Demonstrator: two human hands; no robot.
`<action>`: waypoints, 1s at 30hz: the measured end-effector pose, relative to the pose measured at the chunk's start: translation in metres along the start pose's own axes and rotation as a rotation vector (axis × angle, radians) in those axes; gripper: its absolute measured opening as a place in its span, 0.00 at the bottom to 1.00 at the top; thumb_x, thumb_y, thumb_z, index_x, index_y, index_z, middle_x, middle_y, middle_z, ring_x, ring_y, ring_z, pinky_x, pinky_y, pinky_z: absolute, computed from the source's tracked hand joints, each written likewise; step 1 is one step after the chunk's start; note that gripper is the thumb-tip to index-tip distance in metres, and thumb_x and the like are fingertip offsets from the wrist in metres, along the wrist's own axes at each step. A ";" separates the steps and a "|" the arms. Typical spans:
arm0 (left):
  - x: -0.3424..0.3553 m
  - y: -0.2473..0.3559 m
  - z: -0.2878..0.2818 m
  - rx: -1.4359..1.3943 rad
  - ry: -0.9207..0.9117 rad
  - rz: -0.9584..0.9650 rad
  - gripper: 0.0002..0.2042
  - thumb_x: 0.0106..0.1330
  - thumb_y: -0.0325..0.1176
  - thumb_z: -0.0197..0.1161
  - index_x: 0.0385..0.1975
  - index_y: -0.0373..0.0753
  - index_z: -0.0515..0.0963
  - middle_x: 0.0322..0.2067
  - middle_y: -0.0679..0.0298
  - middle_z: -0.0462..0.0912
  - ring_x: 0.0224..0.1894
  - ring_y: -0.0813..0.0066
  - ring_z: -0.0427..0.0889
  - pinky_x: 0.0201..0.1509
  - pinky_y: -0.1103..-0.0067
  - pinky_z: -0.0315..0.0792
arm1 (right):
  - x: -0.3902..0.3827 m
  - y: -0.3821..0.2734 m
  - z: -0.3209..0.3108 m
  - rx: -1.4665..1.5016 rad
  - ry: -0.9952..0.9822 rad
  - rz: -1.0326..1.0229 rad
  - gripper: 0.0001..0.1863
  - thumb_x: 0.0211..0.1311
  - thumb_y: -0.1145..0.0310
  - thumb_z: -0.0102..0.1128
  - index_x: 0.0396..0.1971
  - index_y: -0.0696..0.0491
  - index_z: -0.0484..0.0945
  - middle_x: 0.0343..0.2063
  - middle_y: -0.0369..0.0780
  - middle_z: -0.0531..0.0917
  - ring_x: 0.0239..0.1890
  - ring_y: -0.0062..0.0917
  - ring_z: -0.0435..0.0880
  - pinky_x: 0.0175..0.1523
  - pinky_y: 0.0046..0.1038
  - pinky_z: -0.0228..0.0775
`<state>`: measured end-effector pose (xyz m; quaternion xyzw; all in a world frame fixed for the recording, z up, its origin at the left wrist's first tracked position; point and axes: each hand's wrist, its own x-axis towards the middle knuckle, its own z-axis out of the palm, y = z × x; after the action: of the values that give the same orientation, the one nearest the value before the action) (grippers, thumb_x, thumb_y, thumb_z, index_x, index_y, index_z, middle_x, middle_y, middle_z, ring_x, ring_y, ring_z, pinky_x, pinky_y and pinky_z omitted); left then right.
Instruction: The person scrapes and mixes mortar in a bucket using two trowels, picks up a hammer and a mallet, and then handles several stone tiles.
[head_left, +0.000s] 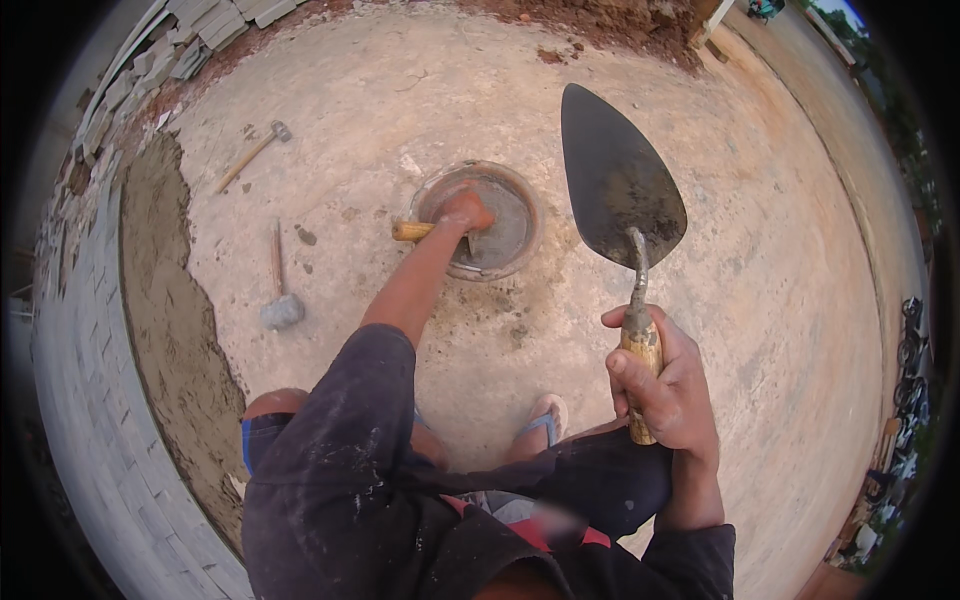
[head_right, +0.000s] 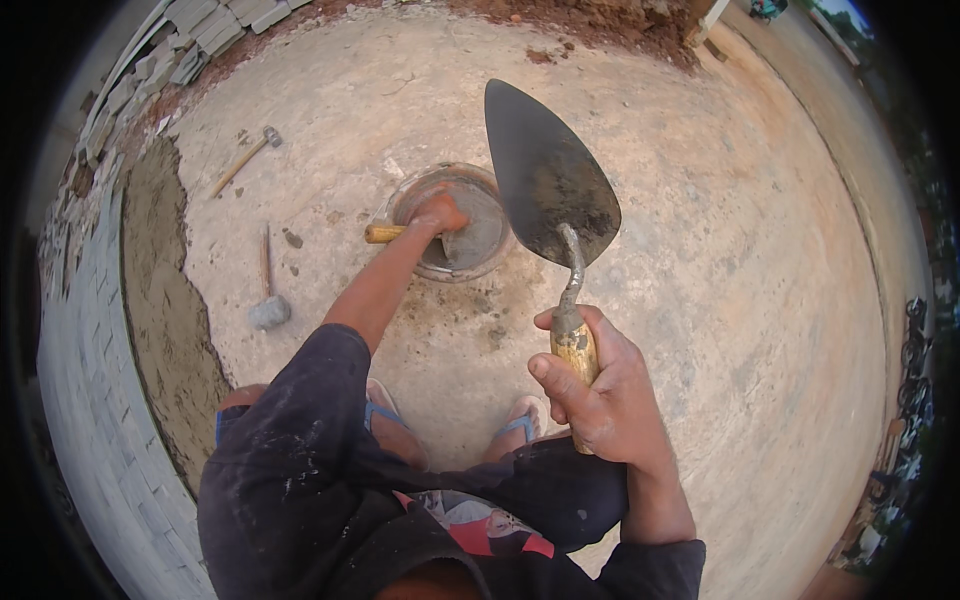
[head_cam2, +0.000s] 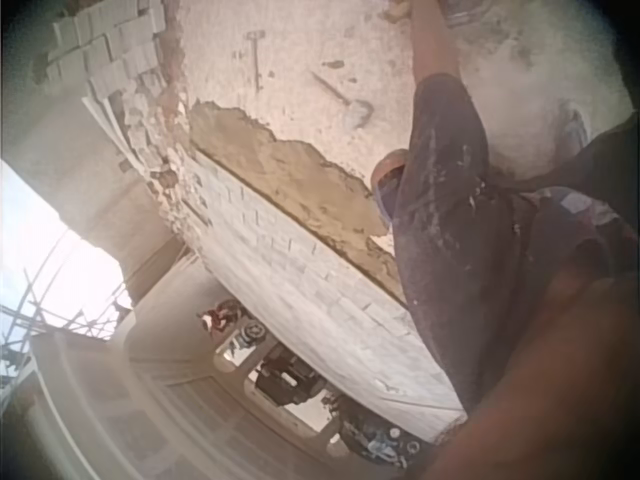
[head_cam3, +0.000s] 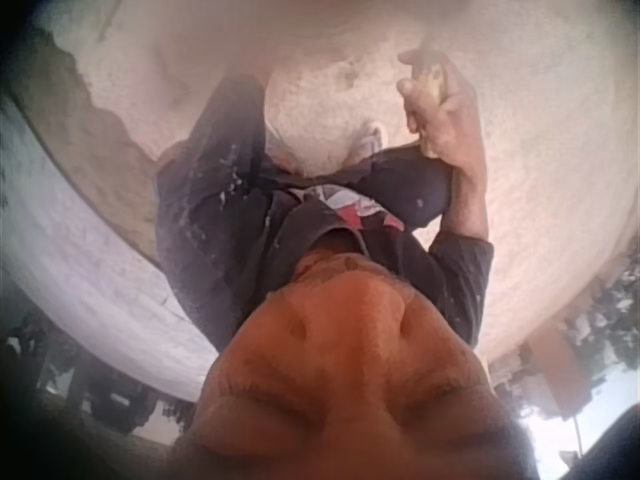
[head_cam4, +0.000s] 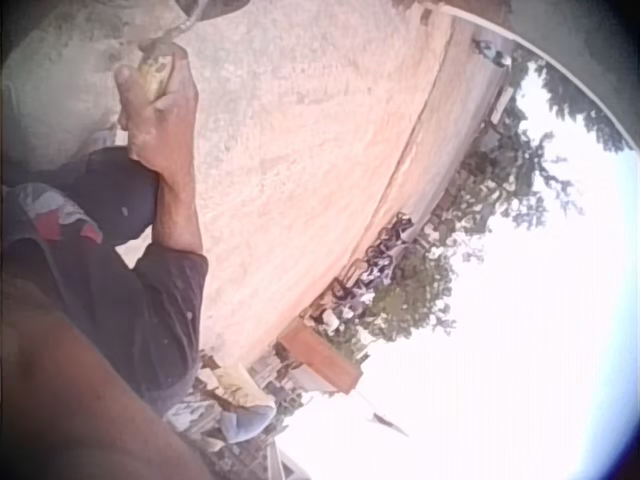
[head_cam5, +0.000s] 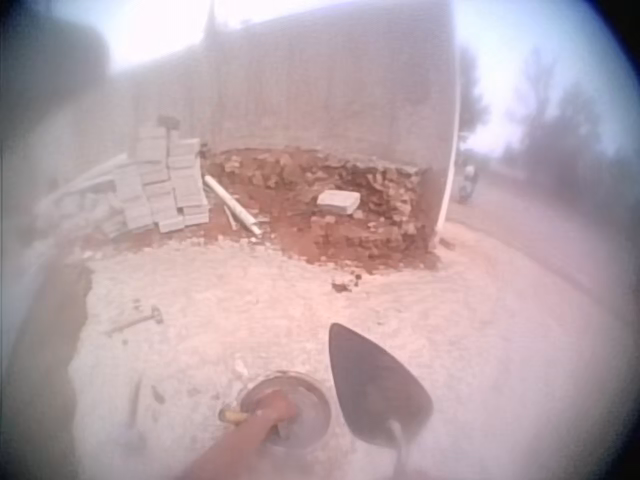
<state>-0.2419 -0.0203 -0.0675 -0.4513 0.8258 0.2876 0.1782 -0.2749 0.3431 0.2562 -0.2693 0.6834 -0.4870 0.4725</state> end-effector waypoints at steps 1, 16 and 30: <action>-0.004 0.006 -0.002 -0.003 -0.053 0.022 0.35 0.58 0.51 0.69 0.60 0.32 0.75 0.60 0.48 0.79 0.63 0.53 0.77 0.68 0.64 0.69 | -0.001 0.001 -0.002 0.001 0.009 0.001 0.22 0.64 0.61 0.68 0.51 0.58 0.75 0.21 0.30 0.75 0.18 0.12 0.73 0.25 0.19 0.65; -0.004 -0.014 0.000 -0.077 -0.051 0.067 0.27 0.49 0.38 0.81 0.46 0.30 0.81 0.46 0.48 0.86 0.49 0.57 0.86 0.57 0.64 0.78 | -0.006 0.001 -0.003 0.001 0.007 -0.020 0.22 0.64 0.61 0.68 0.51 0.58 0.75 0.21 0.30 0.75 0.18 0.12 0.72 0.24 0.19 0.64; -0.025 -0.015 0.013 0.193 0.231 0.116 0.23 0.54 0.44 0.77 0.45 0.34 0.83 0.47 0.49 0.86 0.54 0.55 0.84 0.56 0.63 0.78 | -0.009 0.005 -0.006 -0.005 0.016 -0.055 0.21 0.65 0.62 0.67 0.51 0.58 0.74 0.21 0.31 0.74 0.17 0.12 0.72 0.24 0.19 0.64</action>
<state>-0.2157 -0.0025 -0.0690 -0.4135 0.8893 0.1632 0.1077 -0.2758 0.3545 0.2559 -0.2852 0.6809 -0.5003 0.4526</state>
